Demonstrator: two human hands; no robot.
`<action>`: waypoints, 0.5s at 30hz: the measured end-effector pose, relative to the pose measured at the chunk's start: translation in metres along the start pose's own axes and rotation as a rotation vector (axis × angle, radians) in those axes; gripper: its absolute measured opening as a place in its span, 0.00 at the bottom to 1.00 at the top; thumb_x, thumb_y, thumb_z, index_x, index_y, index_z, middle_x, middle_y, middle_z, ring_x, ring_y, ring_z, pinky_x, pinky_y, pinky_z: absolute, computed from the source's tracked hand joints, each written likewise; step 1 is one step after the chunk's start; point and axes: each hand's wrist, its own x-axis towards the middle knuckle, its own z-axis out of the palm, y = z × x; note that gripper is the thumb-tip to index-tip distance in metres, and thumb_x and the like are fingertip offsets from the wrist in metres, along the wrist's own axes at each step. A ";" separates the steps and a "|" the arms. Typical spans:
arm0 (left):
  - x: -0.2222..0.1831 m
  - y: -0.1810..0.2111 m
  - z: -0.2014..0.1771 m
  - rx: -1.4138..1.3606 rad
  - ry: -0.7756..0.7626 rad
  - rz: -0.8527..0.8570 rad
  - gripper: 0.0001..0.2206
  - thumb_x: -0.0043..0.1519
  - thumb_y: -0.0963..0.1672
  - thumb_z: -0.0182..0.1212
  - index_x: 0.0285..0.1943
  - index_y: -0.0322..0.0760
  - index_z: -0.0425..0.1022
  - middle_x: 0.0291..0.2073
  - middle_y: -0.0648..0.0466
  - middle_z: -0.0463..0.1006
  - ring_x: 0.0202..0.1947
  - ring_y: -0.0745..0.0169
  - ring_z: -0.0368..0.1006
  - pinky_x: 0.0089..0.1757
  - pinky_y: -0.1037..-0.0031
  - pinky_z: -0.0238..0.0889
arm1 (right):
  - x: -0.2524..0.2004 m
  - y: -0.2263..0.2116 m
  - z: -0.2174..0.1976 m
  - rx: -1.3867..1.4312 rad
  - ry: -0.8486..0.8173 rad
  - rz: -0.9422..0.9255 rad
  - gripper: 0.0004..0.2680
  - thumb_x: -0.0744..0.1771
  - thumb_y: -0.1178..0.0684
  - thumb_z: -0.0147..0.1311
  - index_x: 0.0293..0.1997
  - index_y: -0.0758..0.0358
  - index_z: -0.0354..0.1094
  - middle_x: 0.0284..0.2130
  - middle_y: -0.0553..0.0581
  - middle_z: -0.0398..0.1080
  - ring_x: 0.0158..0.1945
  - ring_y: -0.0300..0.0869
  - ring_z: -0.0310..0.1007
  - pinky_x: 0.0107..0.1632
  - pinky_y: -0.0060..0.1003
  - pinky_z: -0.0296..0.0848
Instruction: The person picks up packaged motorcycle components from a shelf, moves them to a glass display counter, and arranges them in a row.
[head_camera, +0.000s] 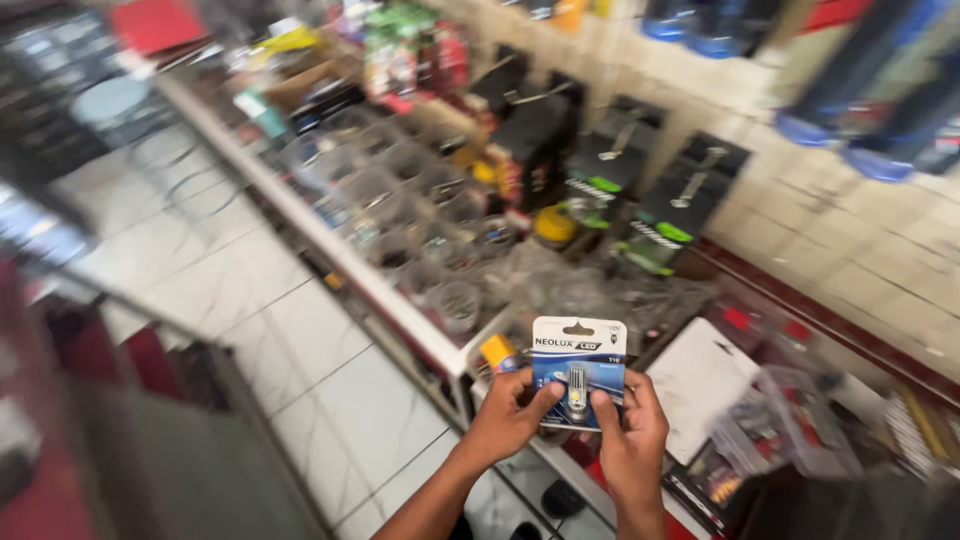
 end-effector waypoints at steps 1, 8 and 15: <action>-0.009 -0.002 -0.003 0.042 0.034 -0.006 0.09 0.69 0.43 0.59 0.49 0.29 0.79 0.35 0.60 0.81 0.34 0.80 0.71 0.37 0.81 0.68 | -0.001 0.004 0.004 0.029 -0.021 0.023 0.11 0.68 0.58 0.54 0.55 0.70 0.64 0.38 0.58 0.76 0.32 0.34 0.74 0.26 0.29 0.72; -0.050 0.027 -0.020 0.110 0.262 -0.100 0.10 0.68 0.44 0.59 0.46 0.30 0.79 0.28 0.58 0.81 0.26 0.77 0.74 0.29 0.79 0.71 | -0.003 0.014 0.033 0.065 -0.257 0.045 0.12 0.68 0.57 0.54 0.57 0.69 0.63 0.39 0.57 0.76 0.34 0.33 0.74 0.27 0.28 0.72; -0.100 0.045 -0.035 0.198 0.545 -0.024 0.10 0.69 0.44 0.60 0.41 0.29 0.79 0.24 0.57 0.79 0.21 0.75 0.70 0.26 0.79 0.66 | -0.017 0.018 0.078 0.101 -0.514 0.032 0.12 0.68 0.57 0.54 0.56 0.69 0.63 0.40 0.56 0.76 0.33 0.34 0.74 0.26 0.29 0.71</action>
